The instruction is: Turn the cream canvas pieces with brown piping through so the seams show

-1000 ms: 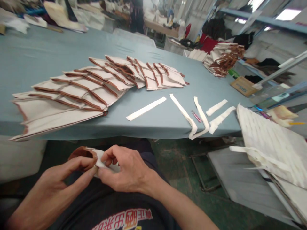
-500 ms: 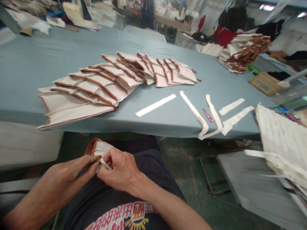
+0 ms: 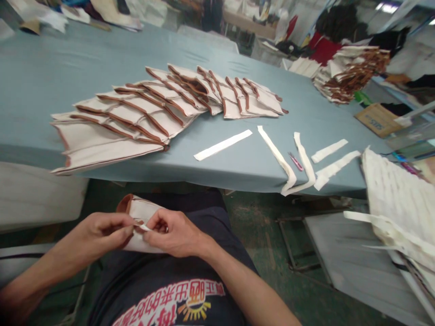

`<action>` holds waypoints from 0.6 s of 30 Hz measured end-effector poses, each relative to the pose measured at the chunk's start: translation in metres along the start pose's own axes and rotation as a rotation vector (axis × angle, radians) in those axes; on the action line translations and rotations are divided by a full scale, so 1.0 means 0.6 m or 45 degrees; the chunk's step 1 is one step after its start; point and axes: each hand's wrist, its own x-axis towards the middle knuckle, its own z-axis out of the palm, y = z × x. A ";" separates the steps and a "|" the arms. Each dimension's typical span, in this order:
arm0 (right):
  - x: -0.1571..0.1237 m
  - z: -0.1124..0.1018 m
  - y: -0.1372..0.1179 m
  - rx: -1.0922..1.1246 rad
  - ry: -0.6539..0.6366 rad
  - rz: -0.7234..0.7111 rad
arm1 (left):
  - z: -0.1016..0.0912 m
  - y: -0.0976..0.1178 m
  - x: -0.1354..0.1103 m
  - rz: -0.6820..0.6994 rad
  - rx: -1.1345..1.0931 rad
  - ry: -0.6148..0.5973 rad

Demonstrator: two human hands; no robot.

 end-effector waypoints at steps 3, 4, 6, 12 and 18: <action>0.001 -0.018 -0.002 0.168 -0.107 -0.001 | -0.002 -0.006 0.009 -0.055 -0.162 -0.149; 0.001 -0.022 -0.005 0.187 -0.104 0.000 | -0.001 -0.006 0.012 -0.071 -0.210 -0.169; 0.000 -0.027 -0.012 0.237 -0.103 0.012 | 0.001 -0.004 0.016 -0.094 -0.291 -0.192; -0.010 -0.041 -0.034 0.382 -0.140 0.118 | -0.001 0.022 0.021 -0.063 -0.371 -0.270; -0.018 -0.056 -0.046 0.038 0.130 0.028 | 0.018 0.029 0.030 0.039 -0.291 -0.215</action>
